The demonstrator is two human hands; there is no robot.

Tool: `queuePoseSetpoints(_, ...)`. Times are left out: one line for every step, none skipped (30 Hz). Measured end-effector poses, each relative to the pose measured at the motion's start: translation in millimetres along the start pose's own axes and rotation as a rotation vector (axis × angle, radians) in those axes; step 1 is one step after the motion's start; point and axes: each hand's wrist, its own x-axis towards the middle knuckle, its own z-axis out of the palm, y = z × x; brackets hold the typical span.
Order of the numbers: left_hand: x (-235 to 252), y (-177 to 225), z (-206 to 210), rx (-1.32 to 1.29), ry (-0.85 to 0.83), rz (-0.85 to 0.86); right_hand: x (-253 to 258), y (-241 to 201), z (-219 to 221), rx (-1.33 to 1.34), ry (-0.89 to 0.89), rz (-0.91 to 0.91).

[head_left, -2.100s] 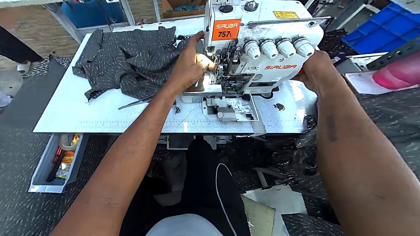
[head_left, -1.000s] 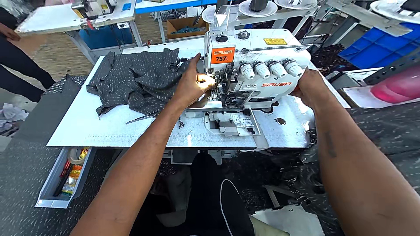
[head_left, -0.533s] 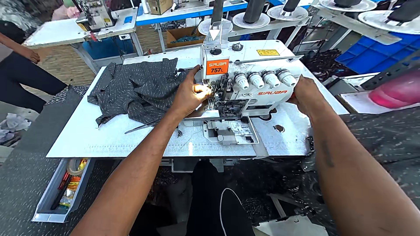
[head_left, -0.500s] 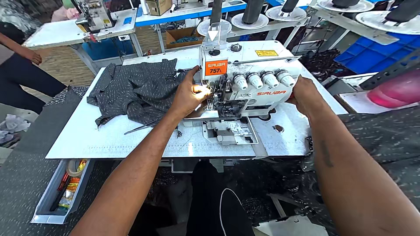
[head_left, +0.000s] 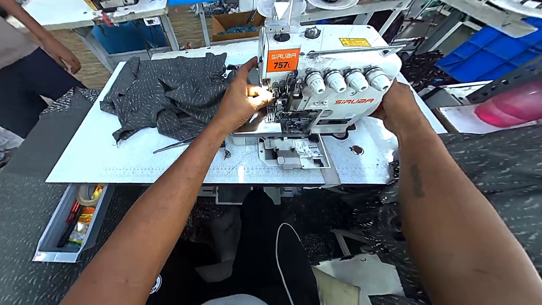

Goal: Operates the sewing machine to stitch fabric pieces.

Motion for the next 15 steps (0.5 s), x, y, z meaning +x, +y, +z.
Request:
queuePoseSetpoints(0.0, 0.4, -0.2, 0.011, -0.008, 0.001, 0.6, 0.6, -0.5, 0.005, -0.005, -0.002)
queuePoseSetpoints(-1.0, 0.0, -0.2, 0.022, -0.015, -0.001, -0.5, 1.5, -0.2, 0.009, -0.007, -0.002)
queuePoseSetpoints(-1.3, -0.7, -0.3, 0.033, -0.023, -0.001, -1.8, 1.4, 0.5, 0.009, -0.005, -0.003)
queuePoseSetpoints(-0.6, -1.4, -0.3, 0.039, -0.033, 0.001, -2.5, 0.3, 0.7, 0.01, -0.004, -0.005)
queuePoseSetpoints(0.4, -2.0, -0.4, 0.039, -0.042, 0.006, -2.7, -0.4, 0.8, 0.009, -0.005, -0.006)
queuePoseSetpoints(0.7, -2.4, -0.4, 0.042, -0.047, 0.012, -2.6, -0.1, 1.1, 0.01, -0.005, -0.007)
queuePoseSetpoints(0.7, -2.0, -0.5, 0.049, -0.049, 0.012, -2.4, 0.2, 1.2, 0.013, -0.007, -0.007)
queuePoseSetpoints(0.9, -1.3, -0.4, 0.059, -0.05, 0.006, -1.9, 0.1, 0.8, 0.016, -0.012, -0.005)
queuePoseSetpoints(0.6, -1.1, -0.3, 0.071, -0.051, -0.001, -2.1, 0.0, 0.6, 0.016, -0.016, -0.002)
queuePoseSetpoints(0.5, -1.3, -0.5, 0.079, -0.052, -0.003, -2.1, 0.3, 0.6, 0.016, -0.017, -0.001)
queuePoseSetpoints(0.4, -1.5, -0.8, 0.081, -0.054, -0.002, -1.8, 0.7, 0.6, 0.02, -0.019, -0.002)
queuePoseSetpoints(0.4, -1.4, -1.1, 0.078, -0.056, -0.002, -1.7, 0.8, 0.7, 0.024, -0.024, -0.003)
queuePoseSetpoints(0.8, -1.5, -1.4, 0.073, -0.056, -0.002, -1.5, 0.8, 1.0, 0.026, -0.027, -0.006)
queuePoseSetpoints(1.0, -1.6, -1.4, 0.067, -0.054, -0.002, -1.5, 1.0, 1.3, 0.03, -0.026, -0.007)
queuePoseSetpoints(1.2, -1.7, -1.5, 0.069, -0.052, 0.003, -1.2, 1.3, 1.4, 0.031, -0.024, -0.004)
